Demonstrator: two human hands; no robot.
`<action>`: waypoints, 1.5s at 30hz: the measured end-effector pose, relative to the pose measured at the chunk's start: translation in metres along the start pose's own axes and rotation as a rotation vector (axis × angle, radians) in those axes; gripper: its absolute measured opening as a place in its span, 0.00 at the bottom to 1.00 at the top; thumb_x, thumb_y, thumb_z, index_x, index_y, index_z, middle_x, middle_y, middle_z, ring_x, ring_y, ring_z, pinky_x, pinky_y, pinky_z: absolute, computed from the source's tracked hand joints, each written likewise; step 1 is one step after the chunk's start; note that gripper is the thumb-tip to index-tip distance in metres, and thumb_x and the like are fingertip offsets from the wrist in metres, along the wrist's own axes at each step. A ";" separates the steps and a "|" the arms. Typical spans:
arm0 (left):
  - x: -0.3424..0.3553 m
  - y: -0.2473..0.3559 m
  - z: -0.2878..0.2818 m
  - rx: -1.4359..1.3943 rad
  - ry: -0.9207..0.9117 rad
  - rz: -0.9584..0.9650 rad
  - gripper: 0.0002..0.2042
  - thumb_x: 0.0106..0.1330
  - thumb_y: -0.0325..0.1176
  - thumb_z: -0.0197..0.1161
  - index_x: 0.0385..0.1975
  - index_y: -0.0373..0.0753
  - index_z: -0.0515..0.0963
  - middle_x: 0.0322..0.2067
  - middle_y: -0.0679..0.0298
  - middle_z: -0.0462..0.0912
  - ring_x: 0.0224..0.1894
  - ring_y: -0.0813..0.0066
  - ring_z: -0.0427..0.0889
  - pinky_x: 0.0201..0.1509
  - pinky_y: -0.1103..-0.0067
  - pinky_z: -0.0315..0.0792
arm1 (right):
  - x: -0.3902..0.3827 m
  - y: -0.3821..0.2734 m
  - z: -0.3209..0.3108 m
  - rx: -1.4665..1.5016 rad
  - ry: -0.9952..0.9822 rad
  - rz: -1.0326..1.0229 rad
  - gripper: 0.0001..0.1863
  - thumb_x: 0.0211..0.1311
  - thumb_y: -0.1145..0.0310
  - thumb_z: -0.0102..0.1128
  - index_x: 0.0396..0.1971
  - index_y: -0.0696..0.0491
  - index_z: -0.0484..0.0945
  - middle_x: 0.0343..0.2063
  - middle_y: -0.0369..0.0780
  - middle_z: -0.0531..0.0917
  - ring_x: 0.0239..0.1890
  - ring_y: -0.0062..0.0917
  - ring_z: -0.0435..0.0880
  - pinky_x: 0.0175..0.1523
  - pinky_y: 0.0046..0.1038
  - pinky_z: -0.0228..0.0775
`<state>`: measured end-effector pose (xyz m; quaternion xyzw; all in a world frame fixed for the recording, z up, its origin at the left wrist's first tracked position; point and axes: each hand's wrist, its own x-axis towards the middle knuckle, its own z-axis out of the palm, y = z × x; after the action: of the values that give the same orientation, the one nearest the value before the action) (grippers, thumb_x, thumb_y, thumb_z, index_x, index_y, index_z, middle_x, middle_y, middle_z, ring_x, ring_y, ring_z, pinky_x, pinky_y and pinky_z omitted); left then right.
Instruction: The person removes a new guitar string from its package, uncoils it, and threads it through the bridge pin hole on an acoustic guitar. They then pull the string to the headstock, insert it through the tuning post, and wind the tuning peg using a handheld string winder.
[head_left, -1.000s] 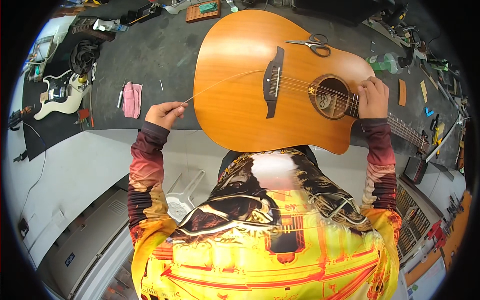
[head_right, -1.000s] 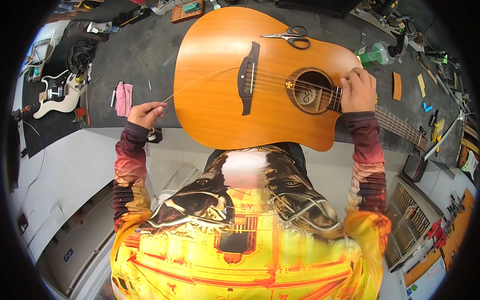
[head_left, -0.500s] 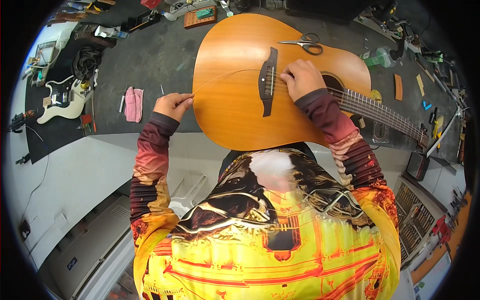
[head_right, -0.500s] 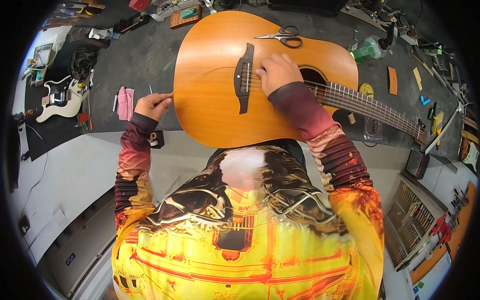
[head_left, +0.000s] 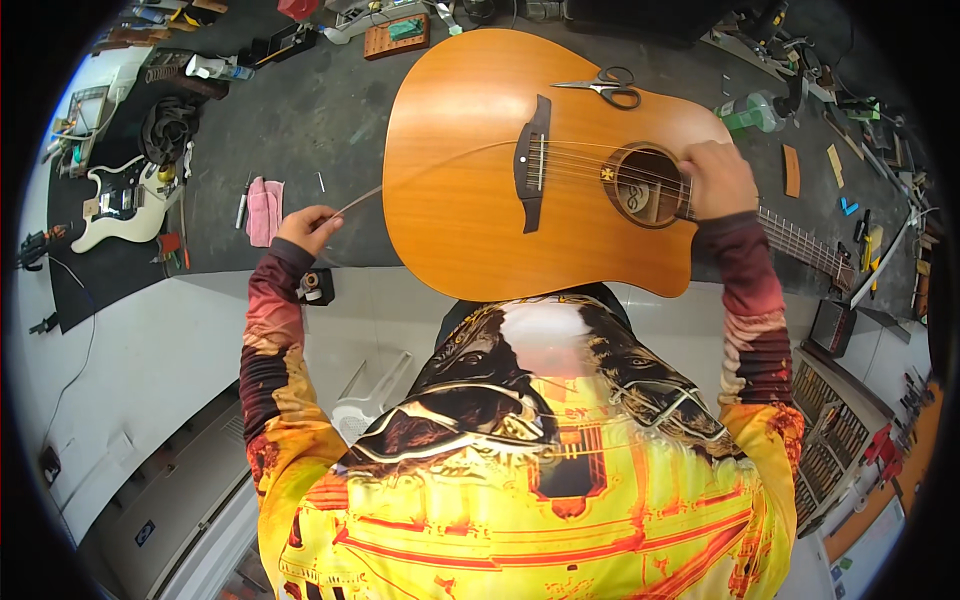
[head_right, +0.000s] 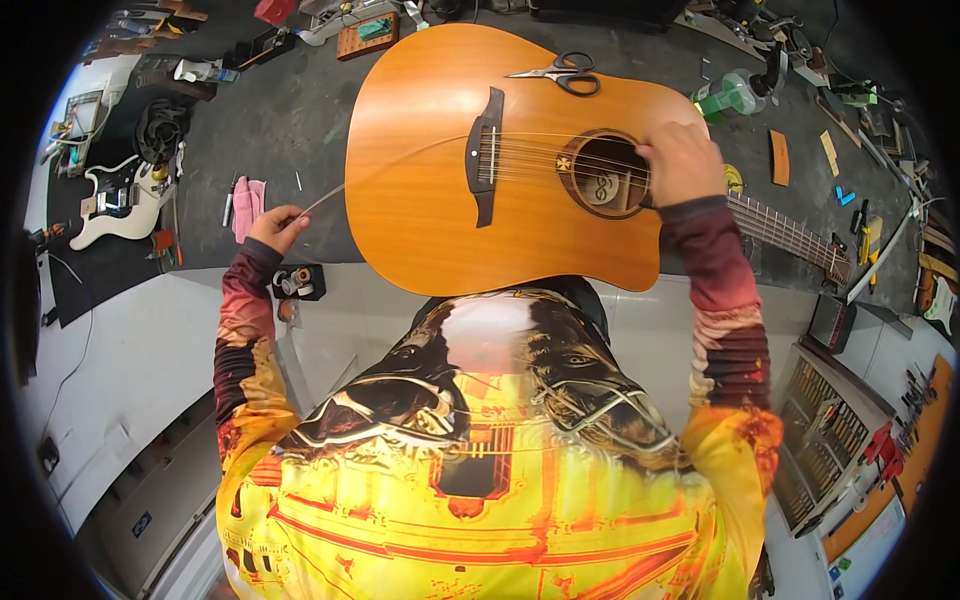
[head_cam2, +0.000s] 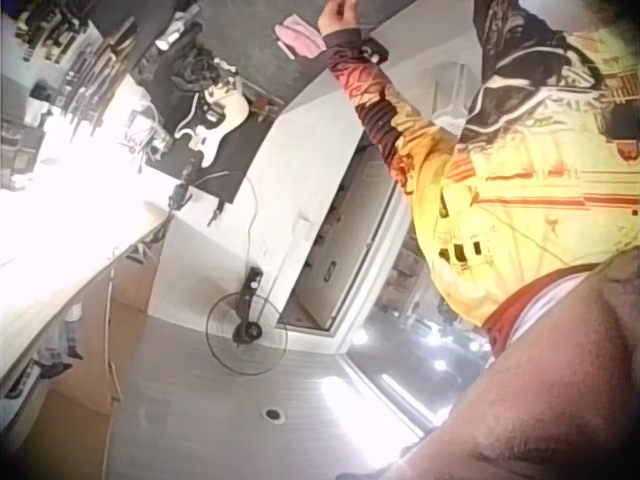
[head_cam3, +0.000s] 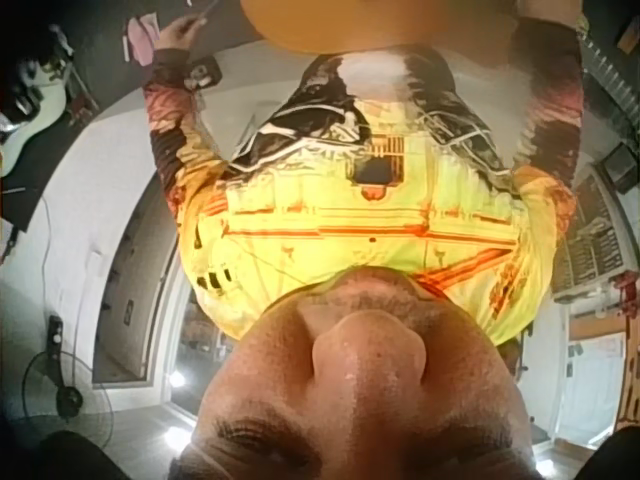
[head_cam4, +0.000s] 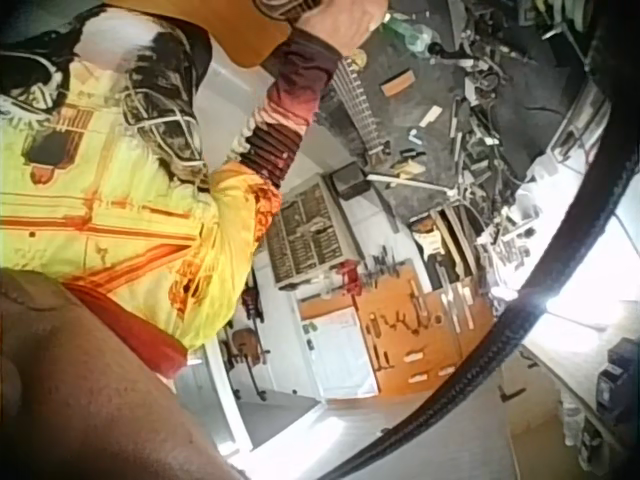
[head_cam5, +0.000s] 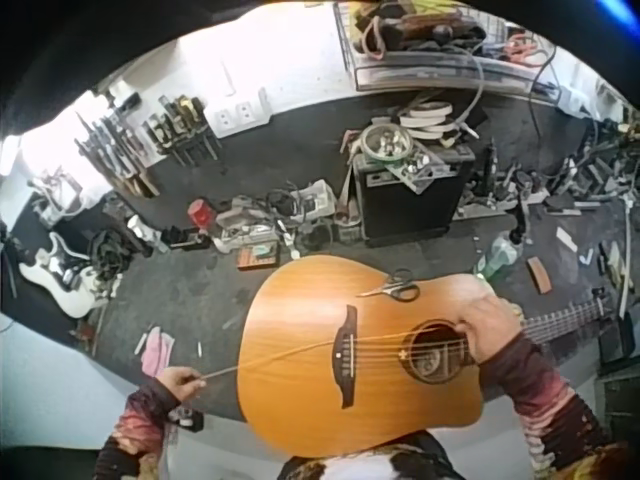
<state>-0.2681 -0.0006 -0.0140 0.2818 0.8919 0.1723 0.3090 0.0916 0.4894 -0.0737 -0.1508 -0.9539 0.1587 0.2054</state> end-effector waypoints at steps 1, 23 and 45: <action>-0.004 -0.014 -0.006 0.005 -0.003 0.001 0.10 0.68 0.35 0.65 0.42 0.35 0.82 0.25 0.72 0.79 0.25 0.87 0.72 0.27 0.85 0.66 | -0.007 0.015 -0.006 0.002 0.002 0.006 0.05 0.54 0.71 0.65 0.29 0.51 0.78 0.29 0.39 0.79 0.34 0.38 0.76 0.41 0.38 0.68; 0.040 0.047 -0.071 0.790 0.148 0.247 0.10 0.69 0.40 0.59 0.41 0.44 0.82 0.37 0.58 0.83 0.41 0.54 0.83 0.43 0.64 0.76 | -0.259 0.304 -0.134 -0.608 -0.189 0.399 0.08 0.62 0.66 0.61 0.41 0.49 0.79 0.48 0.38 0.79 0.52 0.40 0.76 0.56 0.38 0.68; 0.090 0.145 0.061 0.317 0.355 0.515 0.07 0.62 0.28 0.64 0.38 0.40 0.85 0.35 0.60 0.87 0.37 0.63 0.87 0.42 0.75 0.79 | -0.086 0.106 -0.069 -0.277 0.063 0.419 0.18 0.59 0.69 0.65 0.50 0.56 0.80 0.45 0.47 0.84 0.49 0.40 0.84 0.54 0.38 0.74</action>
<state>-0.2300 0.1759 -0.0306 0.5076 0.8471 0.1501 0.0479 0.2206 0.5720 -0.0819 -0.3766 -0.9076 0.0609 0.1750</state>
